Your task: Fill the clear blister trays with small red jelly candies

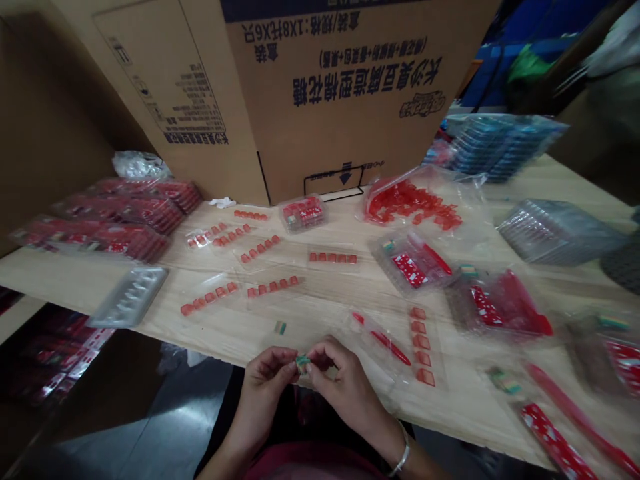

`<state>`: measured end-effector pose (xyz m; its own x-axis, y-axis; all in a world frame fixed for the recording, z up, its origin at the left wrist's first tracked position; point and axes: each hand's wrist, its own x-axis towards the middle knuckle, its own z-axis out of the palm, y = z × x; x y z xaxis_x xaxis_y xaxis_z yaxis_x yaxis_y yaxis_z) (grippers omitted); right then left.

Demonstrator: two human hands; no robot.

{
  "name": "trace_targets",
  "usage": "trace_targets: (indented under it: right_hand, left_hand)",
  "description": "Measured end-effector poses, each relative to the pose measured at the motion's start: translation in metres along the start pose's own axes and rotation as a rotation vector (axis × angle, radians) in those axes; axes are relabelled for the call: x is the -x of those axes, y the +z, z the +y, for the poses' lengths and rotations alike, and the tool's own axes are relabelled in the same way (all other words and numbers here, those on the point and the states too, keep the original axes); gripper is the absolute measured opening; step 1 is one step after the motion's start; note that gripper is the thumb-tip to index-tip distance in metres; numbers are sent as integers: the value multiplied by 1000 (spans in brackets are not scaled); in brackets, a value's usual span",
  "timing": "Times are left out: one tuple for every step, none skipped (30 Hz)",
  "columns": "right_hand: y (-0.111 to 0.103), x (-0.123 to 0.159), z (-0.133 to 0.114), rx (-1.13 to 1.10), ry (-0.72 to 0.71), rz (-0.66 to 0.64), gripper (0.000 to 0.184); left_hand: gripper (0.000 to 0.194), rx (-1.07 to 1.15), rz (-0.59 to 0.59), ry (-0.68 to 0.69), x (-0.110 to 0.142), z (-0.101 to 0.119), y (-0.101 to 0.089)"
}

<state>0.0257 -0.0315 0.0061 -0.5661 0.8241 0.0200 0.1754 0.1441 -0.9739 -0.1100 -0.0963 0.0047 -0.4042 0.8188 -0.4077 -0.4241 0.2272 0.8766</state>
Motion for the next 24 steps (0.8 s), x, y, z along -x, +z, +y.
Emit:
trace_targets:
  right_hand:
    - [-1,0,0,22,-25,-1,7]
    - [-1,-1,0,39,-38,-6,8]
    - [-2,-1,-1,51,-38,-18,9]
    - [-3,-2,-1,59,-30,-32,9]
    - [-3,-2,-1,64,-16,-45,10]
    - [-3,-3,-1,63,1,-56,10]
    - [-3,-3,-1,55,18,-66,10]
    - [-3,-3,-2,41,36,-74,9]
    - [-3,-3,-2,23,51,-80,9]
    - [-2,-2,-2,5,62,-84,9]
    - [-2,-2,-3,-9,67,-85,9]
    - [-1,-1,-3,-14,65,-83,9]
    - [0,-1,-2,-10,60,-81,9]
    - [2,0,-2,2,55,-79,9]
    - [4,0,0,21,51,-78,10]
    - [7,1,2,46,47,-80,11]
    - [10,1,4,82,36,-82,13]
    - [13,0,7,132,19,-84,16]
    - [16,0,10,196,-6,-88,18]
    - [19,-1,13,266,-36,-92,21]
    - [22,-2,15,335,-67,-99,22]
    - [24,-3,17,394,-93,-107,23]
    - [25,-3,18,433,-112,-119,24]
    - [25,-4,18,448,-123,-133,25]
  left_hand:
    - [29,-7,-8,0,1,1,0]
    - [30,-12,-17,-4,1,2,0]
    - [32,-17,-26,-10,2,3,0]
    - [32,-25,-37,-16,2,5,0]
    - [31,-44,-49,-16,2,6,-1]
    - [29,-72,-61,-9,2,6,-1]
    - [27,-105,-74,2,2,7,-2]
    - [25,-135,-86,10,2,6,-3]
    - [24,-152,-93,12,2,6,-5]
    - [24,-151,-93,4,2,5,-6]
    - [24,-132,-84,-11,2,3,-8]
    - [25,-106,-72,-32,2,3,-11]
    - [26,-94,-67,-52,2,3,-13]
    - [26,-110,-79,-68,0,3,-16]
    - [25,-164,-109,-74,-3,5,-18]
    - [23,-255,-132,-52,-7,8,-21]
    - [22,-377,-127,9,-13,11,-23]
    - [20,-517,-82,114,-21,14,-25]
    - [19,-665,1,252,-29,16,-27]
    - [17,-809,102,402,-38,18,-28]
    - [15,-936,190,537,-47,18,-29]
    - [11,-1039,232,637,-54,17,-30]
    - [7,-1112,222,695,-60,15,-30]
    - [6,-1152,180,721,-64,13,-30]
